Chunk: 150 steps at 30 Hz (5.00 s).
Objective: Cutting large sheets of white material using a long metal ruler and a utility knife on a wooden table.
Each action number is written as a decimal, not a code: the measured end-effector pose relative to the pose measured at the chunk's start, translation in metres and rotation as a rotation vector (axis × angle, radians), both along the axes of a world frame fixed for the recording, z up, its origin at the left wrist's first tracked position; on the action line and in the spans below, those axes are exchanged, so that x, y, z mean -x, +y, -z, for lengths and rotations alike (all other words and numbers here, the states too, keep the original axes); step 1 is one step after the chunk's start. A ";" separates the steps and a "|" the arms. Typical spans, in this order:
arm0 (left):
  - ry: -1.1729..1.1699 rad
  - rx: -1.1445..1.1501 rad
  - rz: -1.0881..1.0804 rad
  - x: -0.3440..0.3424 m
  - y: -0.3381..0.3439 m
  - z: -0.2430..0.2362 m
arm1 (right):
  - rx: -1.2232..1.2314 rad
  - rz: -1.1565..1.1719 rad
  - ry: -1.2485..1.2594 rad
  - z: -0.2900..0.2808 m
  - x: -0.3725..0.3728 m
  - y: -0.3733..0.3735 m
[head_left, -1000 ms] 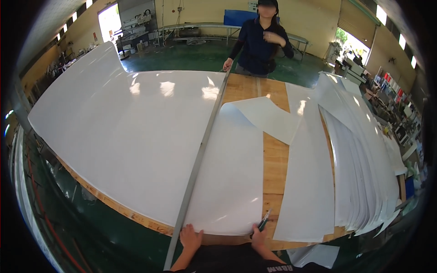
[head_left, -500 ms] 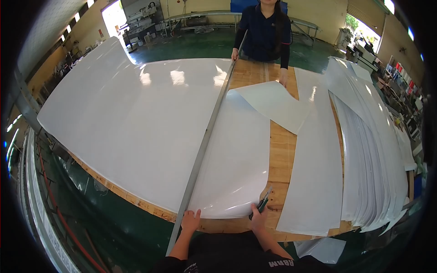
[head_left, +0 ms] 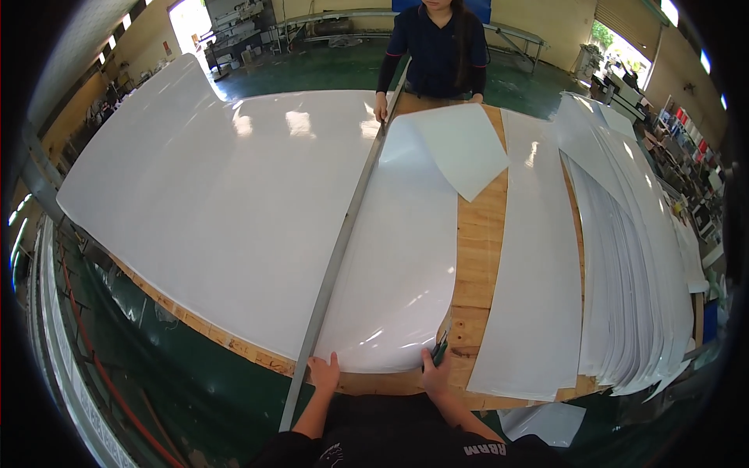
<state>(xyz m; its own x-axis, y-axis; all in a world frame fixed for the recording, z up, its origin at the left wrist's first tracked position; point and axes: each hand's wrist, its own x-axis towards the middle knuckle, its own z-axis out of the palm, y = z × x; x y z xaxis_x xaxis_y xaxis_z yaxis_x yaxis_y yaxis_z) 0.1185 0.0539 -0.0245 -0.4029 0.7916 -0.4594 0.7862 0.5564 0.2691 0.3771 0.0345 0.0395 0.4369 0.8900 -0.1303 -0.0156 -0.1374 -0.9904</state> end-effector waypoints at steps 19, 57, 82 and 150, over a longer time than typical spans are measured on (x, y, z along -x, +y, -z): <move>-1.993 -0.521 -1.408 -0.031 -0.009 0.031 | 0.155 -0.218 -0.603 -0.047 -0.043 0.011; -1.974 -0.580 -1.344 -0.036 -0.019 0.032 | -0.251 -1.080 -0.723 -0.003 0.195 0.151; -1.770 -0.491 -1.407 -0.046 -0.017 0.032 | 0.046 -1.101 -0.236 0.054 0.186 0.121; 0.021 0.068 0.201 0.085 -0.034 0.007 | -0.260 0.304 -1.516 -0.237 -0.178 -0.084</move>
